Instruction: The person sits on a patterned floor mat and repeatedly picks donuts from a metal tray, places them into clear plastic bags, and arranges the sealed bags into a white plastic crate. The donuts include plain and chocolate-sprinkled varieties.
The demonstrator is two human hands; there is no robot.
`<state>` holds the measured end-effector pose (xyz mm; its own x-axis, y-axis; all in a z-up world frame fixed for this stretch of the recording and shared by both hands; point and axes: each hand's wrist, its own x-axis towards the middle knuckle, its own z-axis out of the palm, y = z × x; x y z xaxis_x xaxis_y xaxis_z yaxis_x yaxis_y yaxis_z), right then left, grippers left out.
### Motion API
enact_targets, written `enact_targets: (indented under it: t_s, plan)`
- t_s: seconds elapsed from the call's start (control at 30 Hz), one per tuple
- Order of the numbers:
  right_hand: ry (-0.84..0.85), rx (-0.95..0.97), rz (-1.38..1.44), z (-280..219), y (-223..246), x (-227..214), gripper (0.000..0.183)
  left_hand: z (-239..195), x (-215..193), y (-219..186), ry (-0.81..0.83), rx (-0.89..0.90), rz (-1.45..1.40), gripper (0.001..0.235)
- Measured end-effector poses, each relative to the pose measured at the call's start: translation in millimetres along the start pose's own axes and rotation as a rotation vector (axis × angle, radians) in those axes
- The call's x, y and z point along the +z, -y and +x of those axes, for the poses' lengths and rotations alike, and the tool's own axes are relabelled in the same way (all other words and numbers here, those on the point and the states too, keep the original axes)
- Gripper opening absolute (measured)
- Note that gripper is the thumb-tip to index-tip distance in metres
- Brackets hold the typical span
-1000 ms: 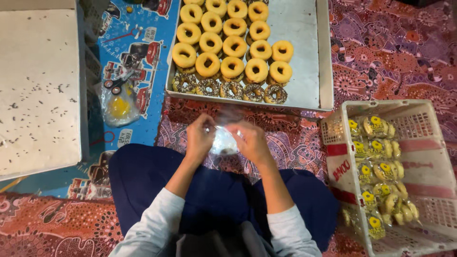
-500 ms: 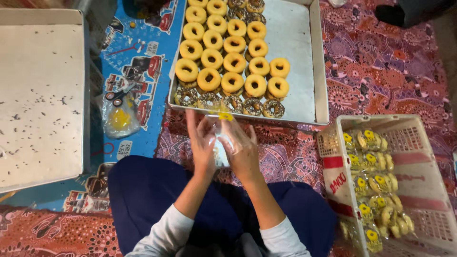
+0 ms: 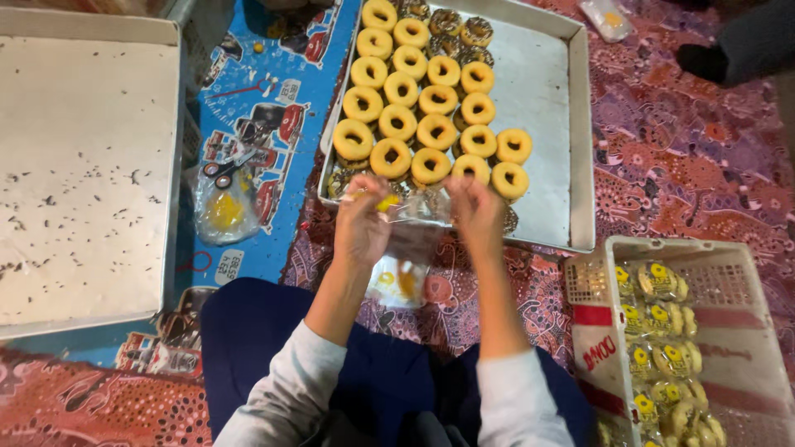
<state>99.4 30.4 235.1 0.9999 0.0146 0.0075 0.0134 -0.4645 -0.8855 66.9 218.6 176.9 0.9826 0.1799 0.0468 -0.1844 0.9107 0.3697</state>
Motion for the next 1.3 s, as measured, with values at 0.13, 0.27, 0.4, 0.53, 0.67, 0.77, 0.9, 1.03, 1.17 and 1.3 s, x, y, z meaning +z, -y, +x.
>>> enact_targets:
  t_s: [0.13,0.27,0.4,0.53,0.67,0.77,0.9,1.03,1.17,1.3]
  plan:
    - [-0.166,-0.155,-0.724,81.0,-28.4,-2.5,0.067,3.5,3.9,-7.2,-0.166,-0.036,-0.161,0.018]
    - [-0.196,-0.21,-0.778,84.1,-39.2,0.8,0.066,5.4,2.7,-16.8,-0.255,-0.087,-0.436,0.04]
    - [-0.112,-0.14,0.503,-2.0,-11.7,-5.8,0.074,9.9,-5.2,-16.6,-0.295,-0.077,-0.604,0.048]
    - [0.005,-0.222,0.89,-91.5,12.7,15.9,0.066,2.0,-8.0,-1.9,-0.195,-0.006,-0.581,0.045]
    - [-0.047,-0.363,0.47,-119.5,18.9,43.2,0.062,-9.9,-1.4,9.7,-0.089,0.056,-0.416,0.045]
    - [-0.11,-0.458,0.002,-119.2,22.0,53.0,0.066,-21.2,9.8,10.5,-0.02,0.071,-0.407,0.059]
    - [-0.16,-0.471,-0.042,-114.3,21.8,53.4,0.061,-63.5,30.6,16.7,-0.164,-0.055,0.106,0.074]
    - [-0.115,-0.354,0.039,-107.0,12.6,50.8,0.059,-115.2,34.6,-1.5,0.066,0.573,1.328,0.084]
    - [0.15,-0.46,0.137,-117.5,6.5,61.5,0.049,-139.5,6.1,-54.8,0.424,0.79,1.784,0.073]
    - [0.387,-0.265,0.083,-145.6,20.6,80.6,0.036,-173.6,-16.4,-89.0,0.225,0.923,1.82,0.028]
